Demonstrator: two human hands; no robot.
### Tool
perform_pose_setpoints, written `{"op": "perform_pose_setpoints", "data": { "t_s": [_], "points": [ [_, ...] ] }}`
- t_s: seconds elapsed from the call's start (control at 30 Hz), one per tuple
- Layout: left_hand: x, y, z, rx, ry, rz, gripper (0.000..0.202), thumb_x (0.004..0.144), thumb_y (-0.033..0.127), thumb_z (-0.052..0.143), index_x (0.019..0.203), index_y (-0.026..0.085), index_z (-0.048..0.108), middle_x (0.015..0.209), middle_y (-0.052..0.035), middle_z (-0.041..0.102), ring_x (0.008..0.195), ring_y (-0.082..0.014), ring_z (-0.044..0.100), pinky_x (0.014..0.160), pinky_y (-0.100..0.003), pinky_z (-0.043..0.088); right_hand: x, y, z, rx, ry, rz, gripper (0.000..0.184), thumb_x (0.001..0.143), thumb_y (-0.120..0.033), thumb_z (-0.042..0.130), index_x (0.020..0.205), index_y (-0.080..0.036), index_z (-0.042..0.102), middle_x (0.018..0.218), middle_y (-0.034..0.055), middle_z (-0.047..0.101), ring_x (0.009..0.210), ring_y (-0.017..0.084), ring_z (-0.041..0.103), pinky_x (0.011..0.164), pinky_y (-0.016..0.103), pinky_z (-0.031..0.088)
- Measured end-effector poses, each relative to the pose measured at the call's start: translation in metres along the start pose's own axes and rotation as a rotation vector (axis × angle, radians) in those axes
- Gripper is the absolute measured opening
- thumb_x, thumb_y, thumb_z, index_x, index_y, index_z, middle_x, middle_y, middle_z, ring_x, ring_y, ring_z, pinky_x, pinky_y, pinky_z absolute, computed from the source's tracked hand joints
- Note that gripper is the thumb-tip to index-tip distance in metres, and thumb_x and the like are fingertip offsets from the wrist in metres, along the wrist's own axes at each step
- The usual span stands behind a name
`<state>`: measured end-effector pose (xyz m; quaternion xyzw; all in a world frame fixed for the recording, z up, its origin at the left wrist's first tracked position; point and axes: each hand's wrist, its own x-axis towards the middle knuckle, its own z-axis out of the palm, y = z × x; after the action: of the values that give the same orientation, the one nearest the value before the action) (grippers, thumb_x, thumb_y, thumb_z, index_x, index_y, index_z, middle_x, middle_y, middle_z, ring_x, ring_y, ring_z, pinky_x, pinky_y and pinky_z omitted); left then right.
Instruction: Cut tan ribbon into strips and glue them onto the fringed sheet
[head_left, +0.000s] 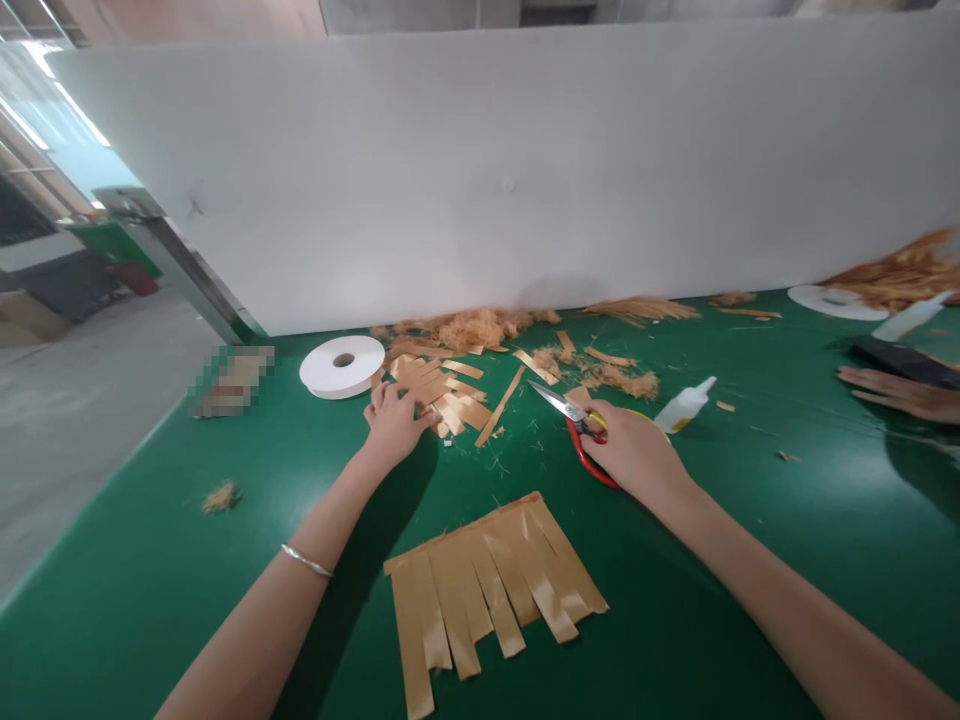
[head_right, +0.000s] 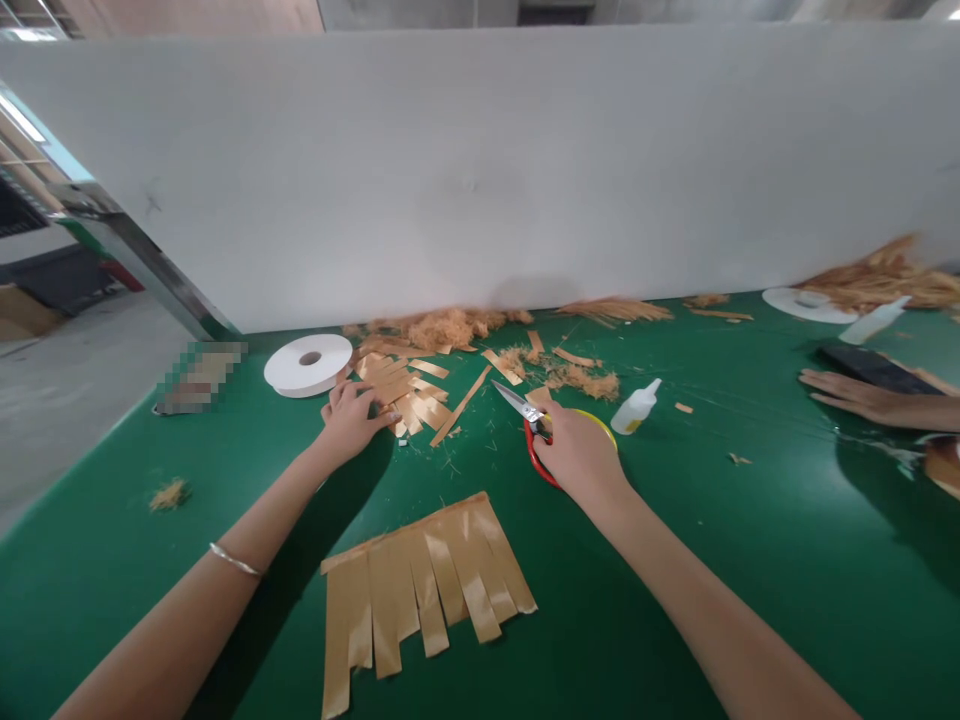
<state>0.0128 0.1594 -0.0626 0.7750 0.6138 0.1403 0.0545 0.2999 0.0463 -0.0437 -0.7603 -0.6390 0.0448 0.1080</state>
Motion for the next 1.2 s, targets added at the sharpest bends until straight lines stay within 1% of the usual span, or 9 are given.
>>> {"op": "perform_pose_setpoints", "data": {
  "t_s": [0.2,0.3,0.4,0.5,0.73,0.8,0.97,1.1,1.2],
  "points": [
    [-0.006,0.003,-0.010,0.028,0.065,0.008,0.034,0.083,0.045,0.051,0.108,0.022,0.057,0.133,-0.0143,0.043,0.130,-0.0333,0.023,0.099,-0.054,0.024,0.001,0.003,0.002,-0.143,-0.011,0.005,0.035,0.083,-0.034,0.047,0.113,-0.018,0.054,0.087,0.0097,0.064,0.074,0.022,0.061,0.052,0.026,0.034],
    [-0.018,0.011,-0.017,0.065,0.076,0.117,0.042,0.084,0.045,0.048,0.120,0.023,0.051,0.138,-0.0135,0.039,0.132,-0.0301,0.023,0.103,-0.052,0.020,0.000,0.002,0.001,-0.200,-0.018,0.010,0.037,0.084,-0.039,0.046,0.114,-0.018,0.054,0.082,0.0097,0.066,0.070,0.022,0.062,0.050,0.026,0.033],
    [-0.032,0.020,-0.016,0.076,-0.014,0.298,0.056,0.087,0.053,0.039,0.133,0.022,0.039,0.142,-0.0119,0.036,0.135,-0.0284,0.021,0.107,-0.052,0.011,-0.001,0.000,-0.001,-0.248,-0.018,0.003,0.039,0.084,-0.042,0.045,0.114,-0.019,0.055,0.079,0.0106,0.066,0.066,0.023,0.062,0.048,0.026,0.034],
    [-0.043,0.022,-0.009,0.062,-0.142,0.379,0.061,0.089,0.055,0.032,0.140,0.023,0.029,0.147,-0.0086,0.028,0.137,-0.0279,0.018,0.108,-0.053,0.003,-0.001,0.000,-0.002,-0.311,-0.021,-0.013,0.042,0.084,-0.044,0.044,0.115,-0.019,0.055,0.076,0.0117,0.067,0.063,0.024,0.063,0.048,0.027,0.036],
    [-0.050,0.012,-0.018,-0.015,-0.289,0.505,0.052,0.092,0.052,0.026,0.141,0.033,0.025,0.149,-0.0012,0.023,0.138,-0.0253,0.014,0.108,-0.054,-0.006,0.000,0.005,-0.006,-0.411,-0.073,-0.078,0.045,0.087,-0.048,0.038,0.117,-0.020,0.056,0.069,0.0117,0.066,0.063,0.025,0.063,0.048,0.026,0.034],
    [-0.052,0.010,-0.023,-0.028,-0.276,0.515,0.050,0.093,0.049,0.026,0.141,0.034,0.024,0.149,0.0000,0.024,0.138,-0.0244,0.015,0.108,-0.053,-0.004,-0.001,0.005,-0.011,-0.387,-0.094,-0.089,0.043,0.089,-0.046,0.035,0.114,-0.022,0.059,0.071,0.0113,0.067,0.065,0.026,0.063,0.047,0.026,0.031],
    [-0.058,-0.002,-0.024,0.056,-0.117,0.446,0.051,0.092,0.046,0.033,0.140,0.028,0.029,0.148,-0.0044,0.026,0.138,-0.0274,0.014,0.109,-0.053,0.001,-0.002,0.001,-0.024,-0.246,-0.056,-0.065,0.038,0.089,-0.041,0.033,0.102,-0.027,0.066,0.071,0.0067,0.068,0.064,0.022,0.062,0.045,0.025,0.024],
    [-0.067,-0.015,-0.026,0.084,-0.161,0.409,0.049,0.091,0.048,0.036,0.136,0.030,0.038,0.145,-0.0044,0.034,0.137,-0.0302,0.015,0.107,-0.058,-0.002,-0.002,-0.006,-0.024,-0.140,-0.004,-0.117,0.034,0.088,-0.038,0.037,0.092,-0.027,0.068,0.064,0.0034,0.066,0.060,0.018,0.059,0.046,0.024,0.027],
    [-0.071,-0.019,-0.032,0.037,-0.204,0.449,0.043,0.092,0.047,0.032,0.131,0.034,0.044,0.142,-0.0015,0.039,0.137,-0.0288,0.018,0.107,-0.058,-0.005,0.002,-0.019,-0.021,-0.052,-0.007,-0.249,0.033,0.087,-0.032,0.038,0.087,-0.023,0.069,0.070,0.0044,0.068,0.065,0.020,0.062,0.052,0.027,0.036]
  ]
}}
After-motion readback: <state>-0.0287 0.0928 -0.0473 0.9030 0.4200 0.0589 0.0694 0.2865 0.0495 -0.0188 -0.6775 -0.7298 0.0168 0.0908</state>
